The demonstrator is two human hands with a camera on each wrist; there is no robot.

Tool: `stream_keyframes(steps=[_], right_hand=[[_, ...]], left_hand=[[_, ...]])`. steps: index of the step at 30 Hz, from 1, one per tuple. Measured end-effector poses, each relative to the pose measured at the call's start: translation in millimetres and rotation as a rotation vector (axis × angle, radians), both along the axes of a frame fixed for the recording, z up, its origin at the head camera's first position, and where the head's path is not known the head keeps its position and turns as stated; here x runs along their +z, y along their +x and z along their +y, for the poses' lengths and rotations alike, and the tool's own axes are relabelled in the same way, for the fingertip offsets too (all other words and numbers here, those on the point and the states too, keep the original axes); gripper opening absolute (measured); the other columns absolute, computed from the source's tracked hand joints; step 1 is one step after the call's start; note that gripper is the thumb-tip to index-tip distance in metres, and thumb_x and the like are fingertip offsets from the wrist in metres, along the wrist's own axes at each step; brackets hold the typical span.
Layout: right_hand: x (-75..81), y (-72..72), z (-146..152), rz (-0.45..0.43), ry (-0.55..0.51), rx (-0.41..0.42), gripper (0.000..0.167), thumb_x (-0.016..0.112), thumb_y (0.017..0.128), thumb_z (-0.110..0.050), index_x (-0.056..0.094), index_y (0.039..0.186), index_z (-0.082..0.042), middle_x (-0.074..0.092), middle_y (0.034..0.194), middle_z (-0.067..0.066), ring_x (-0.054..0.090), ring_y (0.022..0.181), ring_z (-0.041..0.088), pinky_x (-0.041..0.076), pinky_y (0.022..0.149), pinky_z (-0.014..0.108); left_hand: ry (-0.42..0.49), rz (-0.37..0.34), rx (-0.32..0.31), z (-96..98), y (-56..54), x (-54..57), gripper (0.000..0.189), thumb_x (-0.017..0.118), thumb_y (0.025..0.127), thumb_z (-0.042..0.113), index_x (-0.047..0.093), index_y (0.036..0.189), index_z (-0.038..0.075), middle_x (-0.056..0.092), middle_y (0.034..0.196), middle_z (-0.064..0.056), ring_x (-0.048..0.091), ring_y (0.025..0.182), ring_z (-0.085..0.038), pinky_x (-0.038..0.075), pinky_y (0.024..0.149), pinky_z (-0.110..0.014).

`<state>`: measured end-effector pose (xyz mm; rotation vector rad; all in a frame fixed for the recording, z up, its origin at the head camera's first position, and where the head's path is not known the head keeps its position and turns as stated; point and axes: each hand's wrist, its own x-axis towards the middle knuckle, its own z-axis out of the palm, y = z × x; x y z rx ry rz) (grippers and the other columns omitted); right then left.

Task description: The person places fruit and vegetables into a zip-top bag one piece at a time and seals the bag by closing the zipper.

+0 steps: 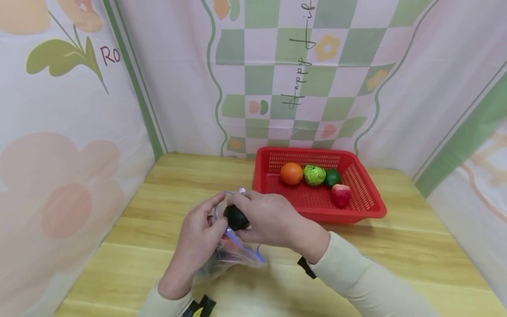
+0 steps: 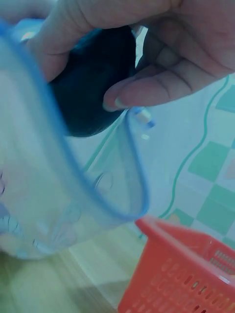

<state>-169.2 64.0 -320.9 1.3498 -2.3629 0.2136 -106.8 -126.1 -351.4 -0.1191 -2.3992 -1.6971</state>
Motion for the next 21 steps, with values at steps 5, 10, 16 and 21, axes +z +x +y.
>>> stream_keyframes(steps=[5, 10, 16, 21], right_hand=[[-13.9, -3.1, -9, 0.132, -0.03, 0.008, 0.058, 0.082, 0.08, -0.052, 0.06, 0.121, -0.017, 0.071, 0.098, 0.005, 0.066, 0.06, 0.015, 0.056, 0.047, 0.029], [-24.8, -5.2, -16, 0.239, -0.048, -0.002, 0.045, 0.083, 0.085, -0.043, 0.062, 0.114, -0.015, 0.07, 0.099, 0.006, 0.063, 0.055, 0.014, 0.053, 0.044, 0.027], [-33.3, -4.2, -17, 0.293, 0.015, -0.059, 0.024, 0.078, 0.093, -0.026, 0.062, 0.107, -0.014, 0.066, 0.102, 0.005, 0.059, 0.055, 0.013, 0.051, 0.043, 0.024], [-35.0, -6.3, -13, 0.307, 0.071, -0.089, 0.025, 0.083, 0.09, -0.021, 0.06, 0.098, -0.014, 0.063, 0.09, 0.002, 0.054, 0.055, 0.012, 0.05, 0.043, 0.024]], left_hand=[[-0.007, -0.02, 0.013, -0.1, 0.8, 1.8, 0.06, 0.057, 0.088, 0.003, 0.06, 0.147, 0.014, 0.054, 0.053, -0.002, 0.04, 0.04, -0.011, 0.03, 0.038, -0.023], [-0.001, -0.016, 0.032, -0.3, 0.7, 1.3, 0.061, 0.056, 0.086, 0.003, 0.061, 0.147, 0.014, 0.052, 0.053, 0.0, 0.042, 0.041, -0.01, 0.031, 0.039, -0.023], [0.019, 0.001, 0.026, -0.2, 0.4, 1.3, 0.061, 0.055, 0.087, 0.002, 0.061, 0.146, 0.015, 0.053, 0.052, -0.002, 0.039, 0.04, -0.011, 0.028, 0.038, -0.022], [0.035, -0.002, 0.014, 0.1, 0.2, 1.3, 0.059, 0.056, 0.089, 0.002, 0.061, 0.146, 0.016, 0.058, 0.053, -0.006, 0.04, 0.039, -0.012, 0.027, 0.038, -0.022]])
